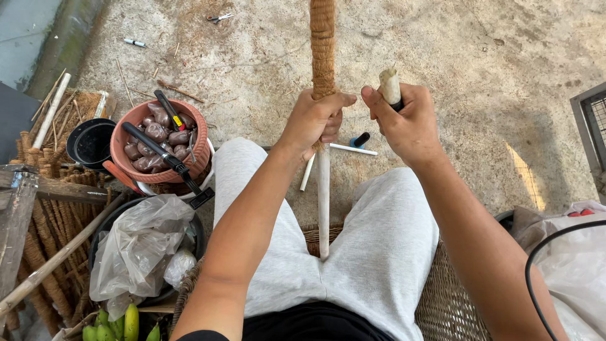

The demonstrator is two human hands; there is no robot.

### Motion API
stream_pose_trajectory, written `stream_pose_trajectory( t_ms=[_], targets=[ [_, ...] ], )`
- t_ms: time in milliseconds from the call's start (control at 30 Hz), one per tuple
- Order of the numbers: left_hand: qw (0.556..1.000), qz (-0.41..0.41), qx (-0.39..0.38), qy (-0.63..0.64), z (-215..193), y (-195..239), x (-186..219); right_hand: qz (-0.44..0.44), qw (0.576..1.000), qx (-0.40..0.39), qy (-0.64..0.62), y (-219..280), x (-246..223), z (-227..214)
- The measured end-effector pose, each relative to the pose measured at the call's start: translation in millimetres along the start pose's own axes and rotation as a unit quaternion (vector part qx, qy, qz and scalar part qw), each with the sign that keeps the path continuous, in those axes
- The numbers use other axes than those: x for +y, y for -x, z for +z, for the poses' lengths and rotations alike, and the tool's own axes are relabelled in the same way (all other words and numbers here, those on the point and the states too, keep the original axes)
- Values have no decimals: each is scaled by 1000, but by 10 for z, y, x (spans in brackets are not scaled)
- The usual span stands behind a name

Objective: The person wraps a thick rope around a long white pole using a small cylindrical tool to assist in the winding process. The person sits on a low stool and repeatedly winds the rope along the length of the pole.

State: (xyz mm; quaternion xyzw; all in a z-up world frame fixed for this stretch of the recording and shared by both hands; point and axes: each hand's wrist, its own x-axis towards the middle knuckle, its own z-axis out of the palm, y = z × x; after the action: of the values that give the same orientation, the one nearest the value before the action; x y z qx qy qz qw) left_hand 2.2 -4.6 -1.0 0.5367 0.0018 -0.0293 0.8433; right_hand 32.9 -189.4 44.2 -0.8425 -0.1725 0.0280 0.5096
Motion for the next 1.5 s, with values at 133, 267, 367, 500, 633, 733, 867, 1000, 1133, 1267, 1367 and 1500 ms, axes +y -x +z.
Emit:
stream_pose_trajectory(
  t_ms=[133,267,367,500,633,733,867,1000,1133,1267,1367,1500],
  targets=[
    [998,-3,24,-62,-16,-18,-235,14,1000,17,17,0,111,76],
    [996,0,80,-36,-16,79,-485,8,996,32,88,91,241,130],
    [993,-12,113,-35,28,90,-551,-55,990,63,113,156,308,163],
    [990,-20,135,-45,105,141,-598,-57,986,95,124,231,426,195],
    [991,-26,112,-67,113,147,-624,-75,980,132,132,229,542,179],
    [990,-38,128,-54,39,144,-693,-52,980,180,73,266,602,74],
    [984,-15,172,-47,-77,75,-719,-88,978,166,95,395,546,-115],
    [972,39,176,-149,-19,-186,-588,-122,970,135,159,634,374,-237],
    [918,129,148,-346,233,-626,-258,-214,932,152,250,812,99,-413],
    [854,174,125,-474,575,-813,-15,-335,885,103,307,859,-158,-600],
    [791,197,128,-565,826,-847,12,-392,833,54,387,805,-279,-709],
    [713,200,45,-670,955,-813,-130,-341,767,-43,542,689,-405,-851]
  ],
)
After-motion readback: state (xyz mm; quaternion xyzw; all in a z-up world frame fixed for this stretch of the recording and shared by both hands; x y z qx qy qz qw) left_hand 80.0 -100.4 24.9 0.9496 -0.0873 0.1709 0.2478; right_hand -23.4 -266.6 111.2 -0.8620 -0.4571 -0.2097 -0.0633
